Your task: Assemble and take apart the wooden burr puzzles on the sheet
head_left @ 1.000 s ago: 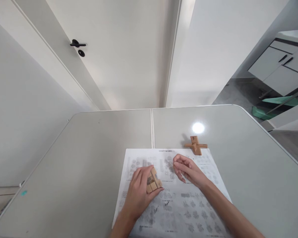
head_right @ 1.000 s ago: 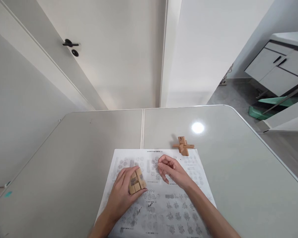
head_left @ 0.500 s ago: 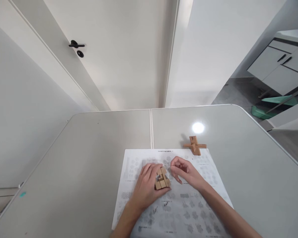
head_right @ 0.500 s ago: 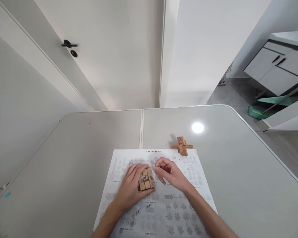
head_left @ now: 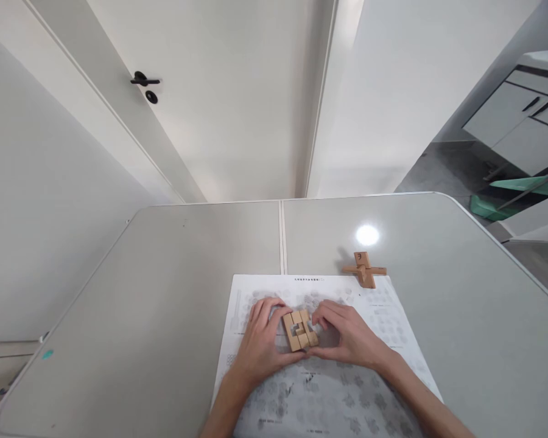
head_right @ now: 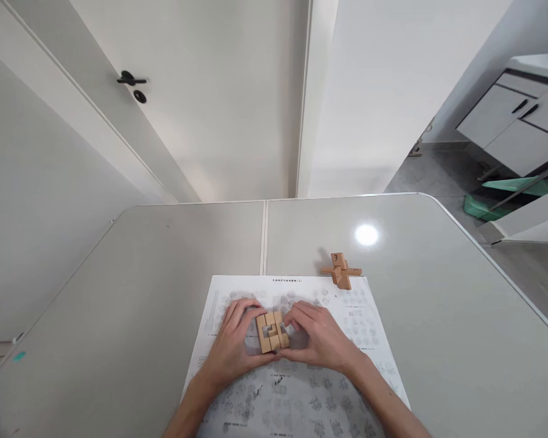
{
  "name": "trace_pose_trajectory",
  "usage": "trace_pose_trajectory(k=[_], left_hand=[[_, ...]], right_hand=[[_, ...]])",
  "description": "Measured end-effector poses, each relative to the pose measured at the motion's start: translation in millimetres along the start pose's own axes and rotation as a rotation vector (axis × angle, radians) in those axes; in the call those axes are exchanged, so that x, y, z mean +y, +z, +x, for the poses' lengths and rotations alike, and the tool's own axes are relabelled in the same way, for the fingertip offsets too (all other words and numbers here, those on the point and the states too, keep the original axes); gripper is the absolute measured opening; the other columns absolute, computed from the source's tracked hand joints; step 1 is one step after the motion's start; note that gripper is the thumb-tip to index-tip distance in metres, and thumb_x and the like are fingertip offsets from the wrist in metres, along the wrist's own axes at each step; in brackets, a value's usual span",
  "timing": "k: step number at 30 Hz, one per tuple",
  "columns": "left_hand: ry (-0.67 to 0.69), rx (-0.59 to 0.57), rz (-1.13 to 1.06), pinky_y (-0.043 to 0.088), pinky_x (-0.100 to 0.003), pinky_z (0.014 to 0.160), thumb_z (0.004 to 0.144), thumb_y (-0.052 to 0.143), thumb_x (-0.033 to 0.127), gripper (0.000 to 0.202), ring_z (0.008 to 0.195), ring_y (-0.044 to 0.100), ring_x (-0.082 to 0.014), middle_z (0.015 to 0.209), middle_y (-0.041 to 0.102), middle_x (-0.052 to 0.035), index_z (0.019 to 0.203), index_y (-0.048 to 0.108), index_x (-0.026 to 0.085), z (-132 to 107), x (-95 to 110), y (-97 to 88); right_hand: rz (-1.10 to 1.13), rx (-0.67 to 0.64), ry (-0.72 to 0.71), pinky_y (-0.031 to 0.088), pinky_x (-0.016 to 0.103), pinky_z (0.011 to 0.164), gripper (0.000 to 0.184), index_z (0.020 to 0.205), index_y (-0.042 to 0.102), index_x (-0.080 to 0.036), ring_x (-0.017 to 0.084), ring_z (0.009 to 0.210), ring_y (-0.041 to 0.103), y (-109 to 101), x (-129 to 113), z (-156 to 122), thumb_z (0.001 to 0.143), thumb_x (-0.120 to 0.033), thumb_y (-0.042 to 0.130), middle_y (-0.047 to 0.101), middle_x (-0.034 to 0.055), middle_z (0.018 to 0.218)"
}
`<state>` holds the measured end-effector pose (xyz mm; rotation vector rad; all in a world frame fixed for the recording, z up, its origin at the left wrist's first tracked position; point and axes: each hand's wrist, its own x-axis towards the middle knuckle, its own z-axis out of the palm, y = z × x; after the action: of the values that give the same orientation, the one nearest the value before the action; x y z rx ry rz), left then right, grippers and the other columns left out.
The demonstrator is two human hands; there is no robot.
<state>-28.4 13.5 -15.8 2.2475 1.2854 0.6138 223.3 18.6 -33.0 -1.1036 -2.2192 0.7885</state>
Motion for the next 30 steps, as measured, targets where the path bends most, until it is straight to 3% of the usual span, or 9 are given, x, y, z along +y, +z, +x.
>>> trace_pose_trajectory(k=[7, 13, 18, 27, 30], left_hand=[[-0.016, -0.002, -0.062, 0.050, -0.049, 0.106, 0.070, 0.095, 0.047, 0.071, 0.123, 0.056, -0.0332, 0.129, 0.060, -0.0106, 0.129, 0.062, 0.025, -0.1, -0.7, -2.2], [-0.185, 0.062, -0.280, 0.053, -0.043, 0.103, 0.073, 0.093, 0.049, 0.069, 0.120, 0.061, -0.0299, 0.131, 0.058, -0.0089, 0.132, 0.064, 0.030, -2.5, -4.7, -7.3], [-0.278, 0.174, -0.433, 0.054, -0.042, 0.099, 0.075, 0.092, 0.046, 0.069, 0.103, 0.064, -0.0246, 0.133, 0.058, -0.0090, 0.134, 0.061, 0.030, -3.8, -9.2, -9.7], [-0.325, 0.172, -0.492, 0.053, -0.043, 0.101, 0.080, 0.085, 0.028, 0.066, 0.105, 0.064, -0.0227, 0.134, 0.061, -0.0061, 0.139, 0.057, 0.034, -4.9, -7.1, -6.7], [-0.301, 0.170, -0.465, 0.054, -0.042, 0.100, 0.080, 0.087, 0.030, 0.065, 0.106, 0.065, -0.0233, 0.134, 0.063, -0.0060, 0.138, 0.058, 0.033, -3.7, -5.4, -7.4]], right_hand=[[-0.079, -0.028, -0.042, 0.035, 0.029, 0.061, 0.025, 0.096, 0.062, -0.022, 0.018, 0.070, 0.054, 2.5, 0.9, 2.3, 0.090, -0.035, 0.082, 0.059, -0.0005, 0.082], [0.147, -0.031, 0.048, 0.039, 0.027, 0.060, 0.023, 0.094, 0.064, -0.022, 0.017, 0.067, 0.054, -4.1, 0.1, 2.8, 0.095, -0.042, 0.077, 0.058, -0.0008, 0.079], [0.286, -0.013, 0.127, 0.043, 0.026, 0.058, 0.024, 0.094, 0.066, -0.023, 0.016, 0.067, 0.054, -5.3, 0.9, 2.0, 0.095, -0.044, 0.076, 0.060, 0.0004, 0.080], [0.409, 0.064, 0.165, 0.045, 0.026, 0.051, 0.027, 0.116, 0.072, -0.025, 0.016, 0.060, 0.056, -3.8, -2.7, 2.6, 0.099, -0.046, 0.070, 0.064, 0.0014, 0.077], [0.420, 0.094, 0.136, 0.047, 0.027, 0.050, 0.030, 0.125, 0.072, -0.026, 0.017, 0.063, 0.060, -4.1, -7.1, 5.0, 0.105, -0.045, 0.061, 0.069, 0.0056, 0.088]])
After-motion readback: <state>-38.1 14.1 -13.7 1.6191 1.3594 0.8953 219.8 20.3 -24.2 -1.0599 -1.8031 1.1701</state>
